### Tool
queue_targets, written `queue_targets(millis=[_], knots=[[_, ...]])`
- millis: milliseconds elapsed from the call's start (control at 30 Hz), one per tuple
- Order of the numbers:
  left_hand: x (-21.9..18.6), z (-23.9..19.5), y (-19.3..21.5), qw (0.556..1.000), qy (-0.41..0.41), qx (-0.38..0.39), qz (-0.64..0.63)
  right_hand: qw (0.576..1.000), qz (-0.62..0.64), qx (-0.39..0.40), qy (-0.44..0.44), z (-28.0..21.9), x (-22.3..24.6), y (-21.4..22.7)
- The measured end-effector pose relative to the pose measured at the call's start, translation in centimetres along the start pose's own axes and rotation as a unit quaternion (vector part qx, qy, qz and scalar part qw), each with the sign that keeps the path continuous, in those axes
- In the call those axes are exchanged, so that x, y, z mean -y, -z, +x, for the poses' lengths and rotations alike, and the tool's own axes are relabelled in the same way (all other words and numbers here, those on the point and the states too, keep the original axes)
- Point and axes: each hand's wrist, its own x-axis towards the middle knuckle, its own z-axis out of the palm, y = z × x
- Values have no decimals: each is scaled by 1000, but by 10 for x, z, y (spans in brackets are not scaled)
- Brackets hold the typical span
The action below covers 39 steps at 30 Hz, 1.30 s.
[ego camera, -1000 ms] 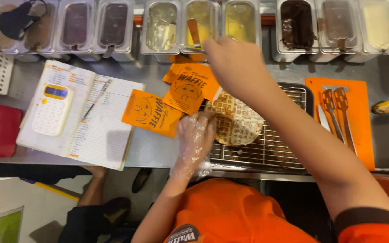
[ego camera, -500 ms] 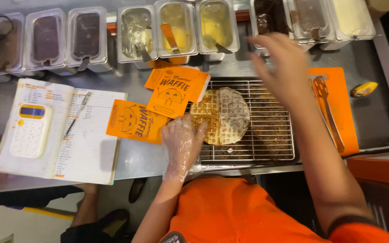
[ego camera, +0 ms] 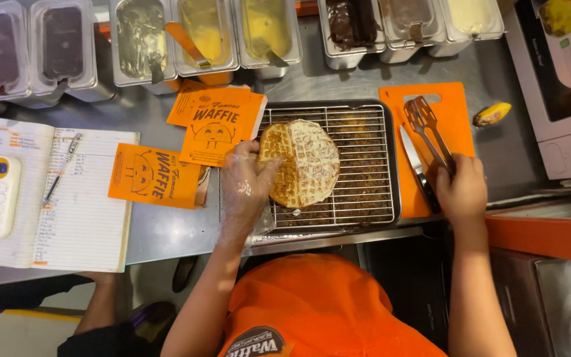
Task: The person places a waffle on a wire rack, spreads a white creamy topping and a dark jam-like topping on it using a spatula, folds the waffle in half, and places it into an orange branded paper wrapper.
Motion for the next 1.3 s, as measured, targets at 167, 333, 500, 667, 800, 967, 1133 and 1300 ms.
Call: queue_targets(millis=[167,333,500,667,800,967,1133,1300], knots=[[-34,9,33,993,-54,42,-95,981,155,107,49,46,66,95],[-34,65,43,976,-192,97,45,967,92,144,188,91,136,154],[-35,90,18,954,-276,100,62,947,42,152,279,111,160,155],[-68,67,23,942,-313,114,32,932,60,173,313,111,177,107],[-81,41,51,948,-312,44,34,919,153,148,332,101,171,73],[32,44,150,928,-322,-94,162,977,66,13,204,89,117,83],[180,111,241,900,-235,-59,363,990,94,27,103,43,160,88],[256,170,256,820,-243,-6,518,988,62,120,71,27,270,82]])
